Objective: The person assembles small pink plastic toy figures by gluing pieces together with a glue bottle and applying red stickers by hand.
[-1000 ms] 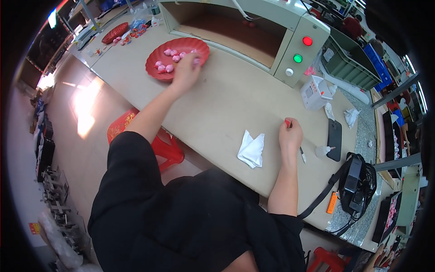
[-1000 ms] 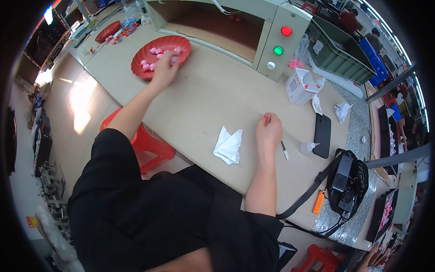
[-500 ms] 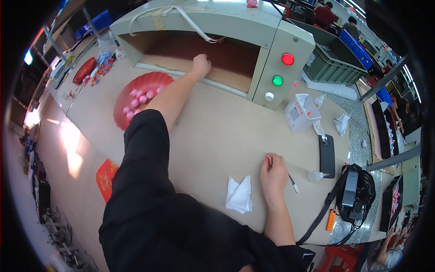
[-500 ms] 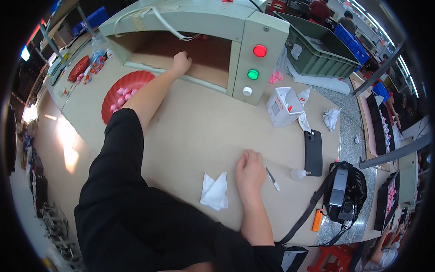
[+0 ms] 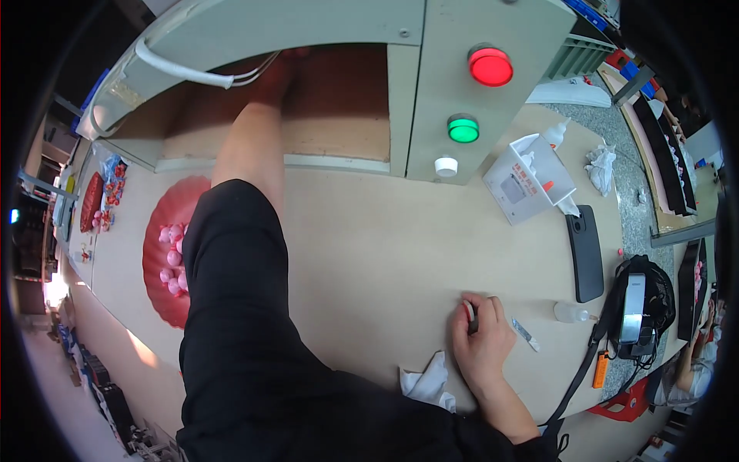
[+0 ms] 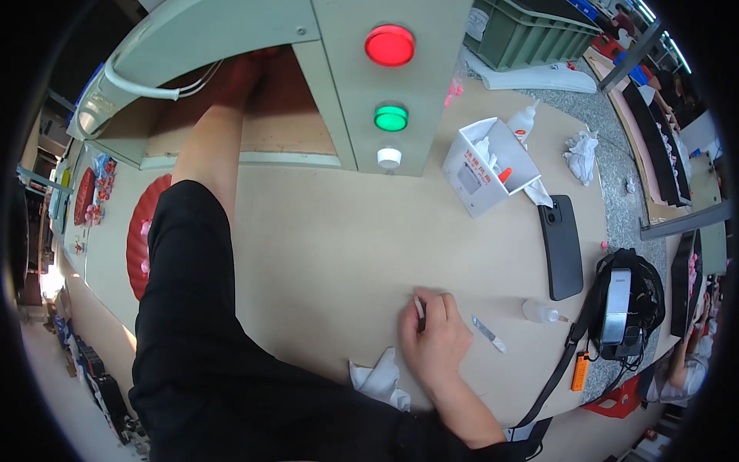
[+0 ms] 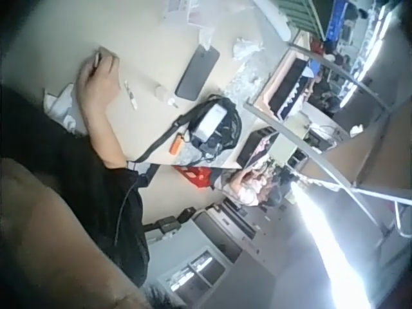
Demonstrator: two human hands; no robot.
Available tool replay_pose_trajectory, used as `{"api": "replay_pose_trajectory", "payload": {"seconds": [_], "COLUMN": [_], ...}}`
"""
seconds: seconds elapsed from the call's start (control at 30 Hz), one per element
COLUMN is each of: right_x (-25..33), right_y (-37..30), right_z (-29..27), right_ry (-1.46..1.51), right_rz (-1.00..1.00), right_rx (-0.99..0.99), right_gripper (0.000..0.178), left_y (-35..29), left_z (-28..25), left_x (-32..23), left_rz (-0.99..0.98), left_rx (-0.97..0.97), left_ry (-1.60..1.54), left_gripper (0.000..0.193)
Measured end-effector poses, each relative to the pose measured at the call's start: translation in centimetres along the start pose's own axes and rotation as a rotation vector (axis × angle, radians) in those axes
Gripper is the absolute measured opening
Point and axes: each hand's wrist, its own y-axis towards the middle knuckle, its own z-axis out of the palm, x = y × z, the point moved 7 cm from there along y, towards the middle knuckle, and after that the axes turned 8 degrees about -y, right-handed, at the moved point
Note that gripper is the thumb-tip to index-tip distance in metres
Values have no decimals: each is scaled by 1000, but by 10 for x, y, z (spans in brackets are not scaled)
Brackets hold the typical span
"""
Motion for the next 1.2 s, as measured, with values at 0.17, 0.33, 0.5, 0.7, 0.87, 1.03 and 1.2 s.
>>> {"api": "replay_pose_trajectory", "payload": {"seconds": [0.17,0.33,0.5,0.7,0.87,1.03,1.2], "right_x": [5,3,3,1,-1,-2,-7], "right_y": [0,-4,-2,0,-1,-8,-7], "right_z": [5,2,5,4,3,3,4], "right_ry": [10,-15,11,15,-5,3,53], "right_rz": [-6,12,14,43,64,63,21], "right_rx": [0,-26,-9,-22,-2,33,-99], "right_gripper": [14,10,10,11,12,13,18], "left_y": [-11,-29,-25,-28,-50,-98,-155], "left_z": [12,1,23,20,22,3,-19], "left_x": [-20,-43,-37,-57,-77,-114,-160], "left_rz": [-3,-193,-378,-84,-193,-363,-579], "left_rx": [11,-175,45,-33,53,-10,109], "left_ry": [-34,-159,-477,-88,70,12,-428], "left_gripper": [36,35,40,38,28,26,35]}}
